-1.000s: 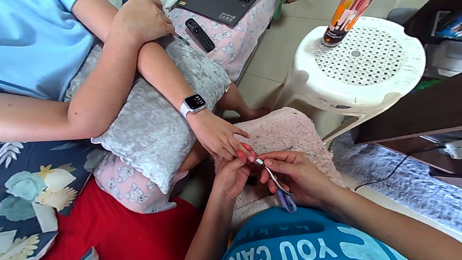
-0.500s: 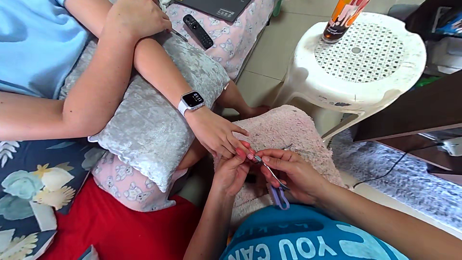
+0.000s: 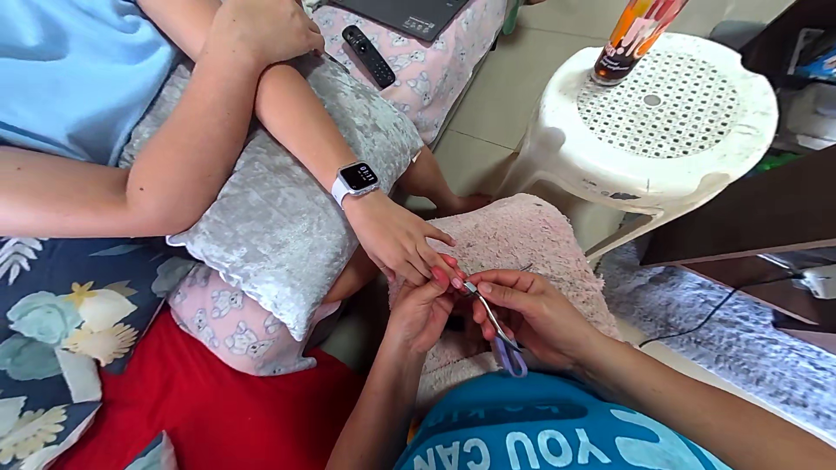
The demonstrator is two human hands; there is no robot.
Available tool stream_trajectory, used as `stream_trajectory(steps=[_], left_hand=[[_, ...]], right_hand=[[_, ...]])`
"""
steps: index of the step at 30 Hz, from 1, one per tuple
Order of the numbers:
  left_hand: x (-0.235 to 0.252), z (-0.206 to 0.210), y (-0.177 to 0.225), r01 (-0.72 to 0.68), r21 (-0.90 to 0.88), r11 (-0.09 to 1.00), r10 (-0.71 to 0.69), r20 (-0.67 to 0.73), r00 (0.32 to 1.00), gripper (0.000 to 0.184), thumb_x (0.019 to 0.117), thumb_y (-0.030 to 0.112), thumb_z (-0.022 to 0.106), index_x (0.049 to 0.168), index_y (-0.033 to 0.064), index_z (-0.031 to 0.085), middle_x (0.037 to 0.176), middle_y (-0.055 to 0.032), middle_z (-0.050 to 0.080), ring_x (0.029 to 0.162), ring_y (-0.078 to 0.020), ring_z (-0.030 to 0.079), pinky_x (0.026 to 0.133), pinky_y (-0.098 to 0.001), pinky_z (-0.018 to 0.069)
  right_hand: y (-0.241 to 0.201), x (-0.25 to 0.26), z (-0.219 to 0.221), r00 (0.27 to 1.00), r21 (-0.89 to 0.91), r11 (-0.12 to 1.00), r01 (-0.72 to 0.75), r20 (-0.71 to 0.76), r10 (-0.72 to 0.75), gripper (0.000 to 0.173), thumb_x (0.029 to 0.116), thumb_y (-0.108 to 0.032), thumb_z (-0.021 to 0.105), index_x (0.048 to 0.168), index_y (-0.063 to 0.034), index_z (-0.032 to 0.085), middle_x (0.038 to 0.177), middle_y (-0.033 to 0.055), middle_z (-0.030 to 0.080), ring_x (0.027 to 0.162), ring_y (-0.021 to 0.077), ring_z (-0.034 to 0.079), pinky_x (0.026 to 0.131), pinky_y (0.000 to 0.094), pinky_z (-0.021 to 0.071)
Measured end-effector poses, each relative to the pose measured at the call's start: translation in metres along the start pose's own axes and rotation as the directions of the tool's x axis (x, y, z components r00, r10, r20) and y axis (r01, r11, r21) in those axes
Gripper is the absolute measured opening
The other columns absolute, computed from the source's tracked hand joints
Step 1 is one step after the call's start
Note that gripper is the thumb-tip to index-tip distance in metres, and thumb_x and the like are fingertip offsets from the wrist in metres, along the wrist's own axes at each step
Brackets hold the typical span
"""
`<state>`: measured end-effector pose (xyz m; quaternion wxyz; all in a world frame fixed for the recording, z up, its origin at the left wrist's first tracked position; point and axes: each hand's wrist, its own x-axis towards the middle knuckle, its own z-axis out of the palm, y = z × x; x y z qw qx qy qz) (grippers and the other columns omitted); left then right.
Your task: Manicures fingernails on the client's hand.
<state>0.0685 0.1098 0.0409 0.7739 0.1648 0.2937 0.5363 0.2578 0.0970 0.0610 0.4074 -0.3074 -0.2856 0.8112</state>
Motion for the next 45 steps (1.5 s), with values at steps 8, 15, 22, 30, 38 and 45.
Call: stream_trajectory(steps=[8, 15, 22, 30, 38, 45], left_hand=[[-0.0002, 0.0041, 0.0018, -0.002, 0.007, 1.0, 0.002, -0.012, 1.0, 0.006, 0.0912, 0.001, 0.071, 0.095, 0.0054, 0.073, 0.087, -0.0085, 0.073, 0.082, -0.0172, 0.072, 0.083, -0.0345, 0.0604], [-0.0004, 0.0059, 0.003, 0.012, 0.013, 1.0, -0.012, -0.004, 1.0, 0.007, 0.0933, 0.002, 0.068, 0.097, 0.006, 0.073, 0.087, -0.0068, 0.072, 0.081, -0.0153, 0.071, 0.084, -0.0335, 0.0598], [-0.001, 0.0065, 0.0038, 0.013, 0.027, 1.0, -0.013, -0.006, 1.0, 0.009, 0.0943, 0.001, 0.066, 0.097, 0.006, 0.072, 0.087, -0.0068, 0.072, 0.082, -0.0161, 0.071, 0.085, -0.0347, 0.0597], [-0.0021, 0.0081, 0.0039, 0.008, 0.047, 0.999, -0.008, -0.014, 1.0, 0.012, 0.0965, 0.0, 0.061, 0.097, 0.0065, 0.072, 0.087, -0.0062, 0.072, 0.082, -0.0148, 0.071, 0.085, -0.0332, 0.0594], [-0.0021, 0.0084, 0.0038, 0.009, 0.036, 0.999, -0.009, -0.01, 1.0, 0.009, 0.0958, 0.002, 0.064, 0.097, 0.0063, 0.072, 0.088, -0.0064, 0.073, 0.083, -0.0152, 0.071, 0.085, -0.0335, 0.0596], [-0.0029, 0.0088, 0.0024, 0.016, 0.0, 1.0, -0.016, 0.006, 1.0, 0.007, 0.096, 0.004, 0.065, 0.098, 0.0069, 0.071, 0.088, -0.0074, 0.072, 0.084, -0.0161, 0.071, 0.085, -0.0339, 0.0597]], right_hand=[[0.0005, 0.002, 0.0028, 0.999, -0.07, 0.997, 0.024, -0.044, -0.027, 0.023, 0.1057, -0.011, 0.051, 0.113, 0.0015, 0.069, 0.077, 0.0031, 0.067, 0.059, 0.0045, 0.061, 0.055, 0.0173, 0.0528], [0.0003, 0.0011, 0.0008, 1.0, -0.064, 0.998, 0.014, -0.024, -0.015, 0.025, 0.1061, -0.012, 0.049, 0.117, 0.0006, 0.068, 0.072, -0.0001, 0.063, 0.054, 0.0033, 0.056, 0.052, 0.0174, 0.0501], [-0.006, 0.0016, 0.0021, 1.0, -0.058, 0.998, 0.007, -0.002, -0.008, 0.026, 0.1068, -0.01, 0.048, 0.114, 0.0031, 0.069, 0.079, 0.0079, 0.072, 0.059, 0.0081, 0.067, 0.055, 0.0198, 0.0568], [-0.0037, 0.0028, 0.0009, 0.999, -0.035, 0.999, -0.031, -0.01, 0.03, 0.025, 0.1059, -0.013, 0.048, 0.116, 0.0004, 0.067, 0.071, -0.0011, 0.06, 0.053, 0.0025, 0.054, 0.05, 0.0167, 0.049], [-0.006, 0.0031, 0.0017, 0.999, -0.041, 0.999, -0.023, -0.025, 0.022, 0.024, 0.105, -0.011, 0.049, 0.114, 0.0008, 0.069, 0.072, 0.001, 0.064, 0.054, 0.0035, 0.057, 0.052, 0.0175, 0.0512], [0.0002, -0.0001, -0.0066, 0.989, -0.136, 0.982, 0.134, 0.077, -0.124, 0.025, 0.1059, -0.011, 0.053, 0.118, 0.0, 0.071, 0.081, 0.0046, 0.072, 0.064, 0.0069, 0.067, 0.058, 0.0203, 0.0571]])
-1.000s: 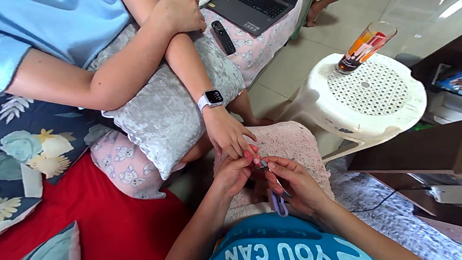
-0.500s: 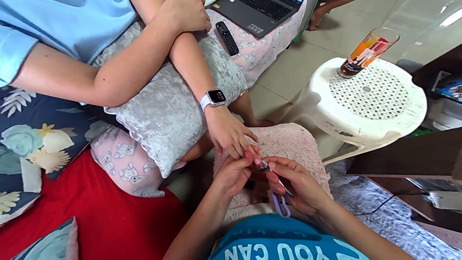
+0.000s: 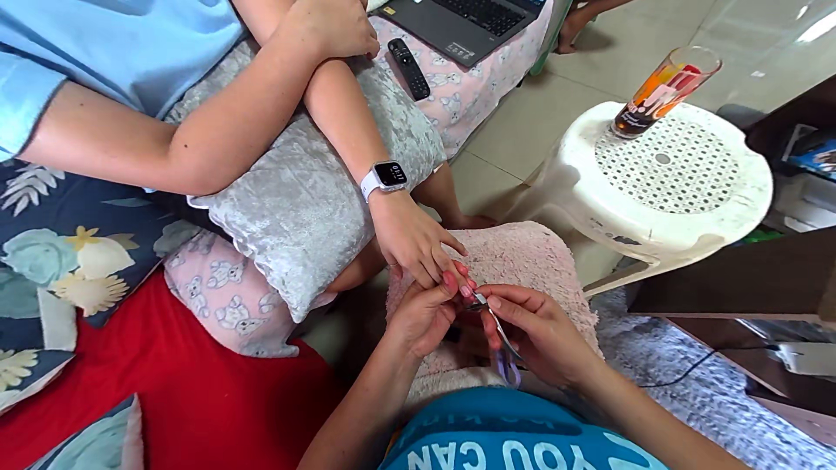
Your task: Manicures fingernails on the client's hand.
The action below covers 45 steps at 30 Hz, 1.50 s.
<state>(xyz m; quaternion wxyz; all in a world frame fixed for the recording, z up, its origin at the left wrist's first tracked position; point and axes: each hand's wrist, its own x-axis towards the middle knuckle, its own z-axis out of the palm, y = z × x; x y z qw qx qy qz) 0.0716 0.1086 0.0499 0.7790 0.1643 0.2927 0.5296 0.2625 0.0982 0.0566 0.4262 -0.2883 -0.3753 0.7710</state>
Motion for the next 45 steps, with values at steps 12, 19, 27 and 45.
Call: stream_trajectory(steps=[12, 19, 27, 45], left_hand=[[0.0, 0.001, -0.001, -0.009, 0.015, 1.0, 0.009, -0.033, 0.999, 0.009, 0.0976, 0.003, 0.062, 0.098, 0.0061, 0.07, 0.087, -0.0068, 0.072, 0.081, -0.0154, 0.071, 0.083, -0.0335, 0.0599], [0.0, 0.0, 0.0, -0.012, 0.043, 0.999, 0.013, -0.029, 1.0, 0.008, 0.0961, 0.003, 0.064, 0.097, 0.006, 0.071, 0.088, -0.0068, 0.072, 0.083, -0.0155, 0.07, 0.085, -0.0337, 0.0589], [0.0, -0.003, 0.001, -0.029, 0.071, 0.997, 0.031, -0.032, 0.999, 0.009, 0.0952, 0.001, 0.065, 0.097, 0.0064, 0.072, 0.088, -0.006, 0.072, 0.082, -0.014, 0.07, 0.084, -0.0323, 0.0589], [-0.001, -0.006, 0.003, -0.03, 0.096, 0.995, 0.035, -0.049, 0.998, 0.01, 0.0944, -0.001, 0.064, 0.096, 0.0057, 0.072, 0.086, -0.0058, 0.072, 0.08, -0.0133, 0.07, 0.083, -0.0313, 0.0592]], right_hand=[[0.0, 0.002, 0.007, 0.997, -0.026, 1.0, 0.001, -0.081, -0.003, 0.023, 0.1048, -0.01, 0.053, 0.114, 0.0011, 0.072, 0.079, 0.0033, 0.069, 0.061, 0.0045, 0.062, 0.056, 0.0179, 0.0538], [-0.001, 0.002, 0.002, 0.998, -0.041, 0.999, 0.007, -0.061, -0.009, 0.025, 0.1051, -0.01, 0.052, 0.117, 0.0008, 0.071, 0.074, 0.0, 0.065, 0.057, 0.0032, 0.058, 0.054, 0.0177, 0.0514], [-0.011, 0.008, -0.002, 0.999, -0.226, 0.973, 0.036, -0.018, -0.041, 0.022, 0.1037, -0.01, 0.057, 0.114, 0.002, 0.073, 0.079, 0.0054, 0.073, 0.062, 0.0075, 0.066, 0.054, 0.0196, 0.0549], [-0.015, 0.018, -0.003, 0.999, -0.244, 0.969, -0.03, 0.012, 0.034, 0.02, 0.1033, -0.01, 0.057, 0.111, -0.0004, 0.072, 0.074, -0.0006, 0.066, 0.057, 0.0034, 0.058, 0.053, 0.0164, 0.0504]])
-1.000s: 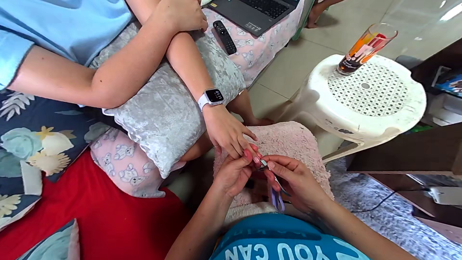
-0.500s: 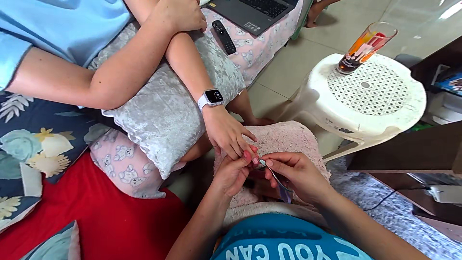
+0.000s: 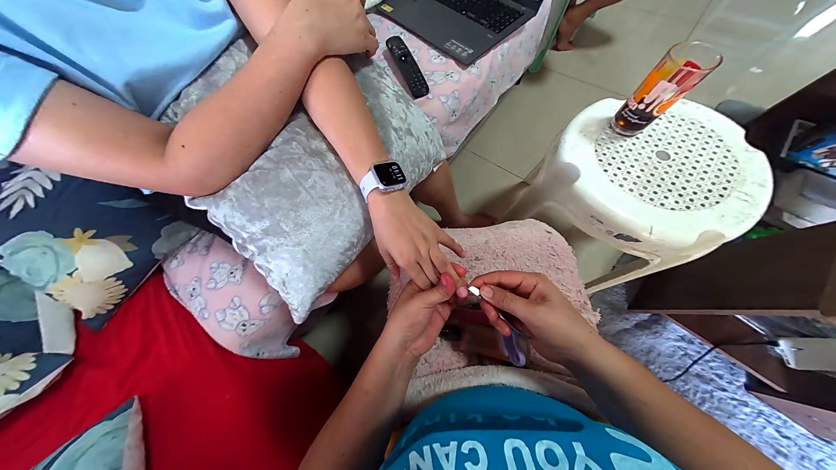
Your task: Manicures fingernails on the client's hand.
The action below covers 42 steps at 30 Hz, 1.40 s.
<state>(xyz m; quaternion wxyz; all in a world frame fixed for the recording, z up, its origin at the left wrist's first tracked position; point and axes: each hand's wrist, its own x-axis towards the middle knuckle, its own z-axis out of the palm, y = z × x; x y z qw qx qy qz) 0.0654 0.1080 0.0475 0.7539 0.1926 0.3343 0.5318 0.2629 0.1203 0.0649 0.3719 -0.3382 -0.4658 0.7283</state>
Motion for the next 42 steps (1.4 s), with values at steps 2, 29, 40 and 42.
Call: stream_trajectory(steps=[2, 29, 40, 42], left_hand=[[0.0, 0.0, 0.0, 0.0, -0.007, 1.0, 0.0, 0.009, 1.0, 0.011, 0.0948, -0.001, 0.064, 0.097, 0.0059, 0.073, 0.086, -0.0056, 0.072, 0.08, -0.0134, 0.07, 0.084, -0.0317, 0.0591], [-0.003, 0.002, 0.003, 0.016, 0.025, 1.0, -0.015, -0.044, 0.999, 0.014, 0.0961, -0.003, 0.06, 0.096, 0.0066, 0.07, 0.087, -0.0048, 0.072, 0.081, -0.0133, 0.069, 0.084, -0.0327, 0.0587], [-0.003, 0.013, -0.002, -0.036, 0.042, 0.998, 0.041, -0.11, 0.993, 0.02, 0.0951, -0.006, 0.054, 0.09, 0.008, 0.067, 0.082, -0.0041, 0.073, 0.077, -0.0115, 0.071, 0.077, -0.0296, 0.0602], [-0.003, 0.016, -0.002, -0.034, 0.039, 0.999, 0.039, -0.144, 0.989, 0.016, 0.0968, -0.006, 0.055, 0.095, 0.0068, 0.066, 0.086, -0.0048, 0.073, 0.08, -0.0124, 0.07, 0.08, -0.0306, 0.0597]], right_hand=[[0.0, 0.0, -0.001, 1.0, -0.004, 1.0, 0.002, 0.015, -0.002, 0.02, 0.1037, -0.01, 0.056, 0.112, -0.001, 0.072, 0.074, -0.0008, 0.066, 0.057, 0.0033, 0.058, 0.052, 0.0164, 0.0503], [-0.02, 0.021, -0.02, 0.982, -0.307, 0.951, 0.035, 0.189, 0.025, 0.019, 0.1026, -0.015, 0.059, 0.109, -0.0063, 0.074, 0.071, -0.0058, 0.065, 0.056, 0.0007, 0.058, 0.051, 0.015, 0.0489], [-0.042, 0.041, 0.035, 0.956, -0.058, 0.964, 0.261, 0.155, -0.25, 0.019, 0.1038, -0.01, 0.057, 0.112, -0.0011, 0.071, 0.073, 0.0027, 0.067, 0.051, 0.0054, 0.058, 0.048, 0.0198, 0.0525], [-0.04, 0.055, 0.041, 0.918, -0.116, 0.911, 0.395, 0.037, -0.394, 0.02, 0.1042, -0.01, 0.056, 0.116, -0.0015, 0.069, 0.072, 0.0037, 0.065, 0.05, 0.0074, 0.057, 0.046, 0.0217, 0.0519]])
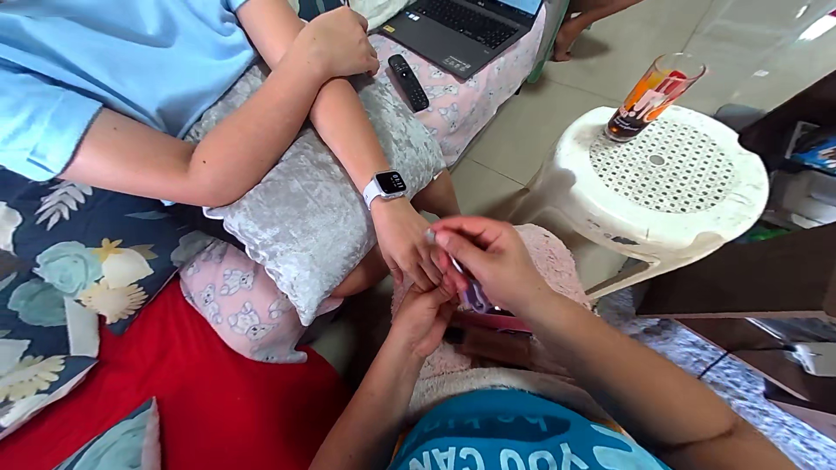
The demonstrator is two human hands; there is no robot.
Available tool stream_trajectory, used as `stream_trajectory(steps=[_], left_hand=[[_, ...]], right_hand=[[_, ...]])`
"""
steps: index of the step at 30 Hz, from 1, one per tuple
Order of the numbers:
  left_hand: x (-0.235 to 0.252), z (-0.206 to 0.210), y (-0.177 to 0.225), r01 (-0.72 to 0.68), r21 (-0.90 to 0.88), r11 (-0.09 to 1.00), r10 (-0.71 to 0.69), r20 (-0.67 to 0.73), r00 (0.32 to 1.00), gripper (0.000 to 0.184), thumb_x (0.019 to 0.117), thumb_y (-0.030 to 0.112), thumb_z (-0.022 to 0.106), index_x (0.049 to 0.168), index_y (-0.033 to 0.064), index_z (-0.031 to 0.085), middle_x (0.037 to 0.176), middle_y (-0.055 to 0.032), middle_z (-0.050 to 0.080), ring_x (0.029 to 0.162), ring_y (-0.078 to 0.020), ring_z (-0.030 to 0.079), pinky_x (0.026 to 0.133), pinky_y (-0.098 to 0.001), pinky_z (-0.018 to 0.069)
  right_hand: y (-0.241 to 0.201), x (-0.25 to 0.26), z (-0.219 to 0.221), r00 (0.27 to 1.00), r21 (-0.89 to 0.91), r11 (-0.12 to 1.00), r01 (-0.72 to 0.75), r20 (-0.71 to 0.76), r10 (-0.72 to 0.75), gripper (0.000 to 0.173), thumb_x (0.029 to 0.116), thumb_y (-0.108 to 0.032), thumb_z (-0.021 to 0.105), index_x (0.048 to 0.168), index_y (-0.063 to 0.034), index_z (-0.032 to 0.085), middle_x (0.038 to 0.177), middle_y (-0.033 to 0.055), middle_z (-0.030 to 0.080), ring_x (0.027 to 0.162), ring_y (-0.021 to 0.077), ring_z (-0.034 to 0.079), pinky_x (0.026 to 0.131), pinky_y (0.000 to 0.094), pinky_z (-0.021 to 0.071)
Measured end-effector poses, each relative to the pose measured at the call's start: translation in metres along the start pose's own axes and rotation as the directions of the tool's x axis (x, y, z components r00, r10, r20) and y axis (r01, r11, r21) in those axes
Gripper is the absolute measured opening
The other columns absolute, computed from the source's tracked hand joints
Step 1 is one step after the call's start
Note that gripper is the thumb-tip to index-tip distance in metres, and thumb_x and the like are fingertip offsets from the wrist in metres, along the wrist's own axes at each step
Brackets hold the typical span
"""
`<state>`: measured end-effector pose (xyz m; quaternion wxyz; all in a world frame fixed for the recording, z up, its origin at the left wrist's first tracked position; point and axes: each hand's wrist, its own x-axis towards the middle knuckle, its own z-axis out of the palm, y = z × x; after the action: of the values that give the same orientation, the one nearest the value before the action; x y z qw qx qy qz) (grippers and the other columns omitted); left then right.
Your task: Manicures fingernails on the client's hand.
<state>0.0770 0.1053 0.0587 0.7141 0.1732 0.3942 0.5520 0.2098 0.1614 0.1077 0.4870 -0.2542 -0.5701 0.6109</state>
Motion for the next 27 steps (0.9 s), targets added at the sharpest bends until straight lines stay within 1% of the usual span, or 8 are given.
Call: stream_trajectory(steps=[3, 6, 8, 11, 14, 21, 24, 27], left_hand=[[0.0, -0.002, 0.0, -0.011, 0.009, 1.0, 0.011, -0.006, 1.0, 0.012, 0.0975, -0.003, 0.056, 0.098, 0.0055, 0.065, 0.088, -0.0062, 0.072, 0.081, -0.0133, 0.07, 0.082, -0.0318, 0.0592], [-0.001, -0.006, 0.002, -0.019, 0.075, 0.997, 0.02, -0.009, 1.0, 0.016, 0.0965, -0.003, 0.053, 0.095, 0.0069, 0.065, 0.083, -0.0043, 0.073, 0.075, -0.0111, 0.071, 0.074, -0.0288, 0.0607], [0.002, -0.012, 0.007, -0.017, 0.105, 0.994, 0.011, 0.052, 0.999, 0.011, 0.0974, 0.006, 0.059, 0.104, 0.003, 0.068, 0.093, -0.0083, 0.074, 0.079, -0.012, 0.071, 0.076, -0.0278, 0.0604], [0.008, -0.02, 0.012, -0.045, 0.162, 0.986, 0.02, 0.153, 0.988, 0.024, 0.0916, 0.016, 0.074, 0.11, 0.0001, 0.068, 0.102, -0.0122, 0.075, 0.086, -0.014, 0.072, 0.08, -0.0281, 0.059], [0.012, -0.013, 0.014, -0.036, 0.238, 0.971, 0.005, 0.127, 0.992, 0.018, 0.0882, 0.006, 0.076, 0.104, 0.0001, 0.071, 0.091, -0.0096, 0.074, 0.077, -0.0118, 0.07, 0.074, -0.025, 0.0587], [0.017, -0.01, 0.007, 0.002, 0.111, 0.994, -0.018, 0.138, 0.99, 0.011, 0.0879, 0.003, 0.075, 0.099, 0.0018, 0.073, 0.089, -0.0103, 0.074, 0.08, -0.0138, 0.071, 0.079, -0.0268, 0.0592], [0.019, -0.013, 0.005, -0.002, 0.098, 0.995, -0.013, 0.147, 0.989, 0.014, 0.0858, 0.005, 0.078, 0.099, 0.0027, 0.074, 0.09, -0.0097, 0.074, 0.081, -0.0136, 0.071, 0.079, -0.0269, 0.0591], [0.021, -0.013, 0.004, -0.004, 0.074, 0.997, -0.008, 0.157, 0.988, 0.016, 0.0833, 0.004, 0.08, 0.098, 0.003, 0.074, 0.091, -0.0094, 0.074, 0.082, -0.0136, 0.071, 0.08, -0.0272, 0.0592]], right_hand=[[0.01, 0.0, -0.001, 0.989, 0.061, 0.988, 0.14, -0.059, -0.137, 0.022, 0.1061, -0.013, 0.052, 0.118, -0.003, 0.067, 0.071, 0.0043, 0.063, 0.05, 0.0081, 0.056, 0.046, 0.0226, 0.0508], [0.021, -0.028, -0.014, 0.98, 0.061, 0.992, 0.106, 0.161, -0.115, 0.032, 0.1082, -0.022, 0.049, 0.115, 0.0006, 0.07, 0.076, -0.0002, 0.068, 0.058, 0.0019, 0.059, 0.053, 0.0189, 0.0518], [0.024, -0.044, -0.03, 0.974, 0.004, 0.998, 0.061, 0.219, -0.06, 0.039, 0.1099, -0.029, 0.047, 0.111, 0.0004, 0.072, 0.079, -0.0019, 0.071, 0.062, 0.0003, 0.062, 0.056, 0.0178, 0.0531], [0.019, -0.063, -0.049, 0.993, -0.22, 0.974, -0.047, 0.1, 0.07, 0.035, 0.1095, -0.026, 0.046, 0.099, -0.0059, 0.073, 0.083, -0.0055, 0.068, 0.072, -0.0013, 0.06, 0.066, 0.017, 0.0517], [0.019, -0.074, -0.056, 0.991, -0.417, 0.9, -0.128, -0.02, 0.132, 0.03, 0.1067, -0.03, 0.052, 0.103, -0.0085, 0.073, 0.097, -0.0029, 0.067, 0.089, -0.0001, 0.062, 0.079, 0.0168, 0.0515], [0.026, -0.086, -0.046, 0.999, -0.523, 0.852, -0.027, -0.052, -0.001, 0.026, 0.1044, -0.027, 0.058, 0.106, -0.0069, 0.075, 0.082, -0.0037, 0.074, 0.066, -0.0008, 0.067, 0.06, 0.0172, 0.0577], [0.026, -0.086, -0.043, 0.994, -0.628, 0.777, 0.039, -0.054, -0.094, 0.03, 0.1045, -0.028, 0.057, 0.117, -0.0081, 0.076, 0.082, -0.0025, 0.075, 0.068, -0.0004, 0.067, 0.062, 0.0192, 0.0573], [0.027, -0.085, -0.042, 0.991, -0.654, 0.753, 0.071, -0.04, -0.129, 0.03, 0.1052, -0.025, 0.055, 0.118, -0.0082, 0.076, 0.085, -0.0013, 0.075, 0.071, 0.0008, 0.068, 0.066, 0.0201, 0.058]])
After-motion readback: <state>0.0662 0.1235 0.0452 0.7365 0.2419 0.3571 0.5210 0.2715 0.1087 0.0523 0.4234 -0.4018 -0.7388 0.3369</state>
